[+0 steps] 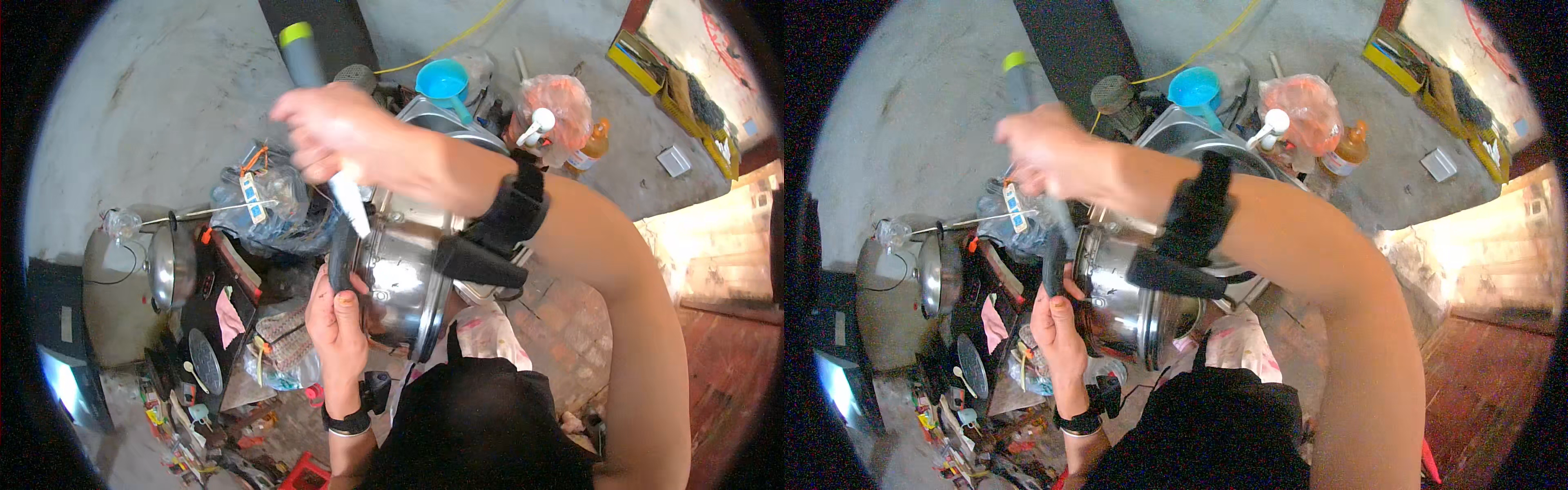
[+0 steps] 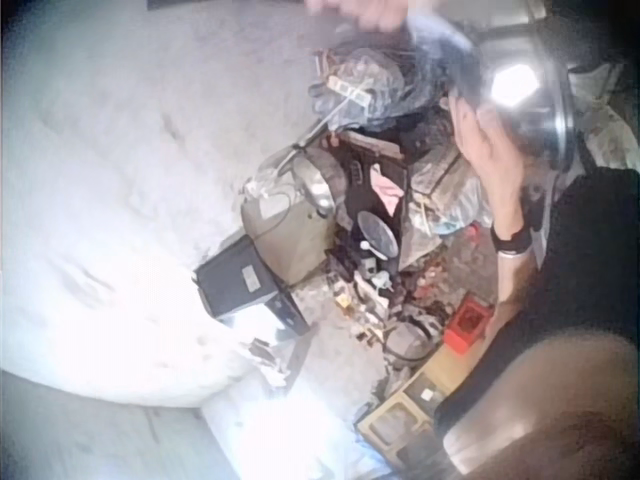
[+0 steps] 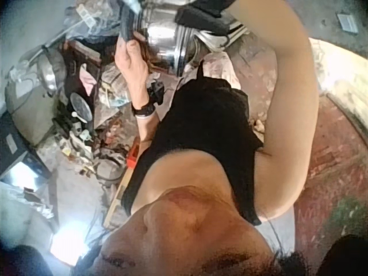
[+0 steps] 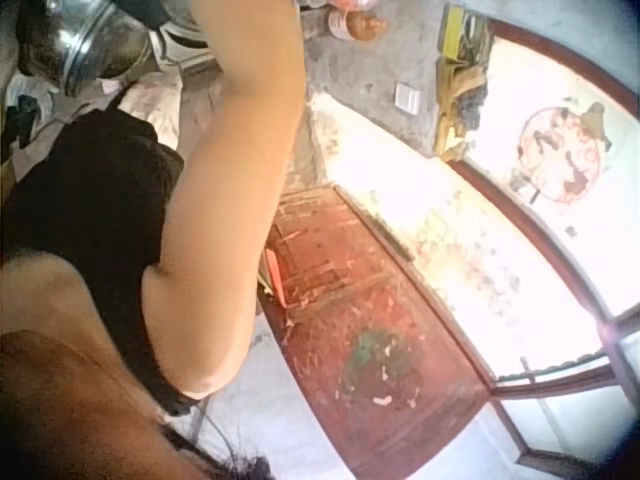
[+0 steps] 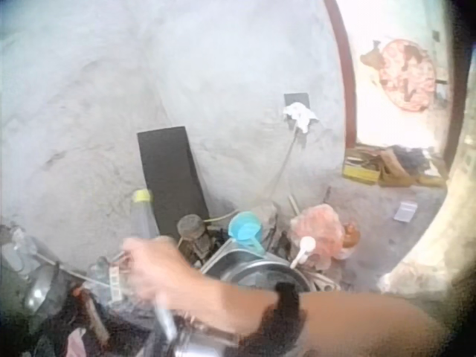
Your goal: The recorder uses a screwdriver to tighten the loose handle of a metal steamer pot.
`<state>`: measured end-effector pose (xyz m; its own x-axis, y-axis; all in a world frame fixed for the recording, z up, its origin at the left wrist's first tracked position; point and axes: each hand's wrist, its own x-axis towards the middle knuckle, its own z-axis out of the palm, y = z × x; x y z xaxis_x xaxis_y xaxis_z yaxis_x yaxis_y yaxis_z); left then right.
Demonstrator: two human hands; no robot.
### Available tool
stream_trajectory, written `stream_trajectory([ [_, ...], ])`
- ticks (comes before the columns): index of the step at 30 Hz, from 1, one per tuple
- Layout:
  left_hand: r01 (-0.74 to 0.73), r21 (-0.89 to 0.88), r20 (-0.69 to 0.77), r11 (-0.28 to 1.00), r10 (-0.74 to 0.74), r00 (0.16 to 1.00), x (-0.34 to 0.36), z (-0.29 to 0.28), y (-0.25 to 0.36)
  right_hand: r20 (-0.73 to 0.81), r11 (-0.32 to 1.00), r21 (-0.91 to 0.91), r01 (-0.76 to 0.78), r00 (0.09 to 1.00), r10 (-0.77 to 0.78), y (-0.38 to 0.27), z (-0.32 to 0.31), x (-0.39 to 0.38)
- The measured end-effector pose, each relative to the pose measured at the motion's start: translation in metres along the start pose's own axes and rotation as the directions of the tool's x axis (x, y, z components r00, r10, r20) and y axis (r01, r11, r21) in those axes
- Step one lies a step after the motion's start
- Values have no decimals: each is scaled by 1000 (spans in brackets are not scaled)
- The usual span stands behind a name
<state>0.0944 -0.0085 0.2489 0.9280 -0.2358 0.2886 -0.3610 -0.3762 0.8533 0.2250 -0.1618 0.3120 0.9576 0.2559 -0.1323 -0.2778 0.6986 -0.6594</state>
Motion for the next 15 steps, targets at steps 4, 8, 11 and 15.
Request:
stream_trajectory([
  [4,-54,5,-23,999,54,998,-6,-2,-8,-160,999,-27,-37,987,33,-4,-31,3],
  [8,-29,-50,8,998,29,1000,-14,-5,-8,11,998,-53,18,1000,-18,-30,-7,-13],
  [11,-33,-50,3,998,33,999,-9,-4,-8,18,995,-104,-8,1000,10,-34,-15,-25],
  [15,118,-171,-19,978,-123,992,-9,-7,-8,-5,981,-190,-25,1000,25,-33,-36,-48],
])
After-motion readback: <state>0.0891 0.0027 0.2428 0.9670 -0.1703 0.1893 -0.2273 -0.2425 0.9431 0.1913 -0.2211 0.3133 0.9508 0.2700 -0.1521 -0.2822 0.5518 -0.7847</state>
